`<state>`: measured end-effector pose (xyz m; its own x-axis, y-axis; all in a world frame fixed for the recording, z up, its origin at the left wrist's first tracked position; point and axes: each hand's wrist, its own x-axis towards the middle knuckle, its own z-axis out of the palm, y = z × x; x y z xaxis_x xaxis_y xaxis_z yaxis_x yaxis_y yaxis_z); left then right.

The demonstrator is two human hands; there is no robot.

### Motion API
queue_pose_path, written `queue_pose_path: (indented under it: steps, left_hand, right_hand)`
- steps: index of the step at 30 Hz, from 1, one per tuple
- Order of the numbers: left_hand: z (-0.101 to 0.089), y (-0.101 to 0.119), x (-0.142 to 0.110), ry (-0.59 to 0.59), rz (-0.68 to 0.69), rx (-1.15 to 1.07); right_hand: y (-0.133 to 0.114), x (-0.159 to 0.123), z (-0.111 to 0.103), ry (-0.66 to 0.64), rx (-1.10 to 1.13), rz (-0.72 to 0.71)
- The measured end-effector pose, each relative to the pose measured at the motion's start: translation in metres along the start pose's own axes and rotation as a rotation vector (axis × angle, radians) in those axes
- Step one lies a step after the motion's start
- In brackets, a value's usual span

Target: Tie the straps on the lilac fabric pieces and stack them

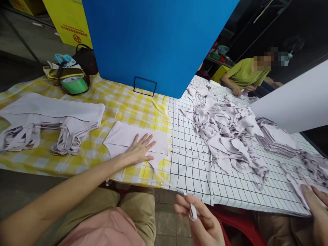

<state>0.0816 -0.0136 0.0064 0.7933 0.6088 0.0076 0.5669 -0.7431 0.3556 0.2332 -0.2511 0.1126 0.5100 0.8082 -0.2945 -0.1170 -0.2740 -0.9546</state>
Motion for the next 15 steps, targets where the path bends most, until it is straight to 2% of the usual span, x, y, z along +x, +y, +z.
queue_pose_path:
  steps: [3, 6, 10, 15]
  left_hand:
    - [-0.006, 0.015, -0.008, 0.087, 0.082, -0.021]
    - [-0.02, 0.04, -0.025, 0.175, 0.214, -0.2]
    - [-0.041, 0.069, -0.047, 0.141, 0.224, -0.556]
    - [-0.041, 0.075, -0.052, 0.163, 0.273, -0.611]
  right_hand:
    - [-0.005, 0.015, 0.022, 0.034, -0.087, -0.039]
    - [-0.007, 0.026, 0.039, -0.01, -0.213, -0.044]
    - [-0.002, 0.034, 0.052, -0.112, -0.422, -0.11]
    - [0.0, 0.039, 0.063, -0.122, -0.704, -0.211]
